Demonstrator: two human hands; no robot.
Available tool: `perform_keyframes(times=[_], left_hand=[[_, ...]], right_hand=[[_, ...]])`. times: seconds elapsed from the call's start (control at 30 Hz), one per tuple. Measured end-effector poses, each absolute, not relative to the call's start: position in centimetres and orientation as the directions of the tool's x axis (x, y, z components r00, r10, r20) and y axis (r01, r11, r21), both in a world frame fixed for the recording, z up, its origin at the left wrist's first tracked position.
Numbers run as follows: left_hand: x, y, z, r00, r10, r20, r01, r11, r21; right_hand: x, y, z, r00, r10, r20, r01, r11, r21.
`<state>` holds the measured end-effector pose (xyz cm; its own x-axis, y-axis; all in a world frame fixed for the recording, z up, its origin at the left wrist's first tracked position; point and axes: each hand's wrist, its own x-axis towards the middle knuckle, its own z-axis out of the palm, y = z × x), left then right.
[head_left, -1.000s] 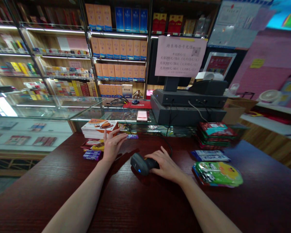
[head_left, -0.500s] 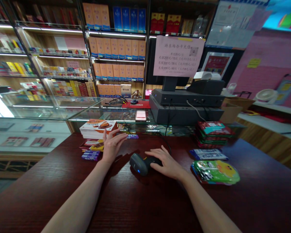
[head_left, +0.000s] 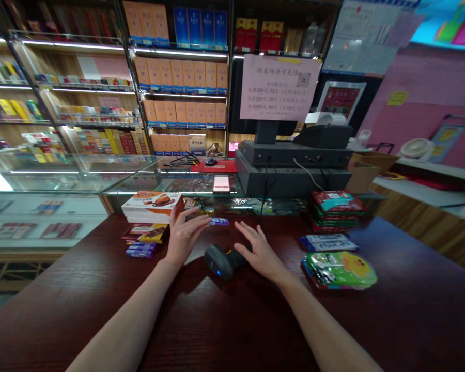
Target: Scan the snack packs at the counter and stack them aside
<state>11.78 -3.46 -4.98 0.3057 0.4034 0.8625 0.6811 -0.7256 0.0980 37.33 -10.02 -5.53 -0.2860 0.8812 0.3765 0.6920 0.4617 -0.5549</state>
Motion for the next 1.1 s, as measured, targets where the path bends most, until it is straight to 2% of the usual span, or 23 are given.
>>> perform_keyframes(times=[0.53,0.8,1.1], left_hand=[[12.5,-4.0,-5.2,0.316,0.464,0.828,0.686,-0.715,0.139],[12.6,-4.1,-4.8,0.299,0.432,0.851,0.675,-0.726,0.131],[12.3,-3.9,-4.0,0.221,0.434,0.873,0.715,-0.681,0.158]], right_hand=[[36.8,-10.2,-5.5,-0.330,0.868,0.371,0.680,0.491,-0.545],[36.2,-10.1,-5.2,-0.312,0.872,0.376,0.675,0.482,-0.559],[35.0,-9.8,-2.9,-0.318,0.878,0.359,0.719,0.470,-0.512]])
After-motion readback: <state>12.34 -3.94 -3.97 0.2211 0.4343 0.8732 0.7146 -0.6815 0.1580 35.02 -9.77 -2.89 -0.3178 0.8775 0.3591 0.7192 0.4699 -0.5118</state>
